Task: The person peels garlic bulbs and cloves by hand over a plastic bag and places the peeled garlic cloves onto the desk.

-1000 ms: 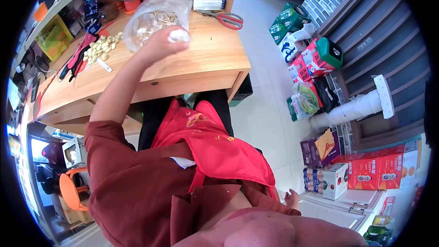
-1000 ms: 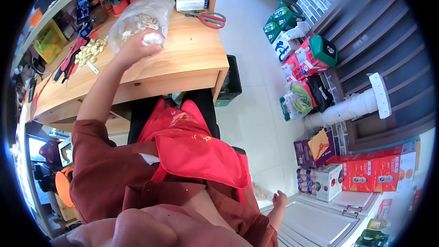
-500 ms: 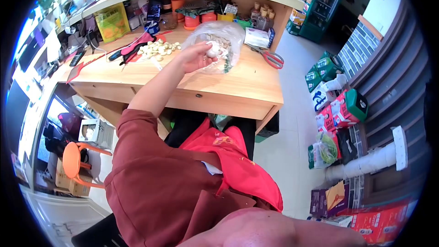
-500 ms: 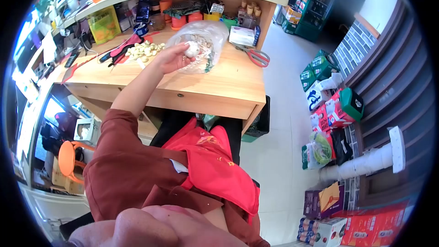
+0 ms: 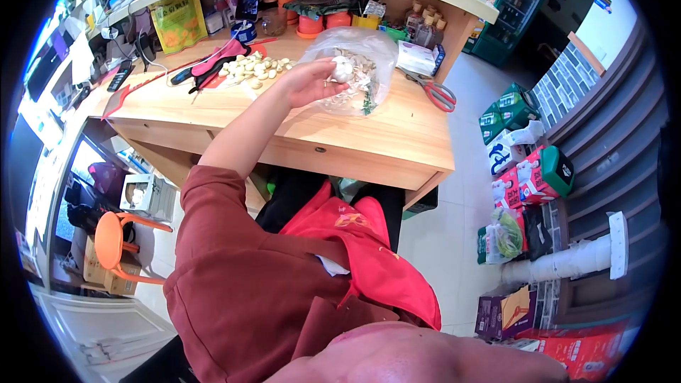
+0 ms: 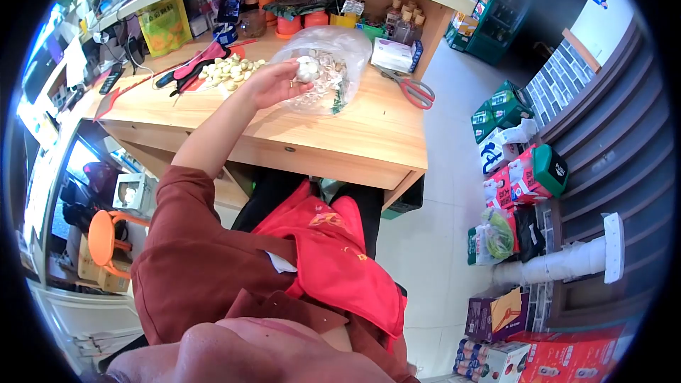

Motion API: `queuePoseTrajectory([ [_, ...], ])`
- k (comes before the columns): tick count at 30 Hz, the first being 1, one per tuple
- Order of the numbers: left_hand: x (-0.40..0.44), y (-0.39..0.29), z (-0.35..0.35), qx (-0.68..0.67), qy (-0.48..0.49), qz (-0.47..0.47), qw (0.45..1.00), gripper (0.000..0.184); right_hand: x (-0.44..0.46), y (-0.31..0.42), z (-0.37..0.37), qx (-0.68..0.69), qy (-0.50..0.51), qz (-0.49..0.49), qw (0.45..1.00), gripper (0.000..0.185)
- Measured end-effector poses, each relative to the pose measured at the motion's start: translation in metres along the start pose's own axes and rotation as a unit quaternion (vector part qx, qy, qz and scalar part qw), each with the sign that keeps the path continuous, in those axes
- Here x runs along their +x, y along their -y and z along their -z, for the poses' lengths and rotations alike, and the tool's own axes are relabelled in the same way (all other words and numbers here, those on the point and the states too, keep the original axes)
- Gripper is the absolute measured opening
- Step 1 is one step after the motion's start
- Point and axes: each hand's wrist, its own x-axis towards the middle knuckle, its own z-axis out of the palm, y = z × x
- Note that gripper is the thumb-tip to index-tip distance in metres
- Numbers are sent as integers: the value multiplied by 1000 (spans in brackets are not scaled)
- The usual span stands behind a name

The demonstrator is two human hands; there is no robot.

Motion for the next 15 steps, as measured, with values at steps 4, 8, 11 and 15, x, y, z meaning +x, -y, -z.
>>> queuePoseTrajectory([
  [4,4,-9,-1,84,62,40,994,29,3,40,12,-17,76,113,991,14],
  [8,22,-9,2,187,46,77,978,34,-30,179,-65,-84,92,322,939,20],
  [11,32,-13,-4,257,57,101,960,38,-165,267,-179,-44,104,503,857,19],
  [15,41,-13,-5,388,74,87,915,37,-296,325,-309,-80,248,632,730,18],
])
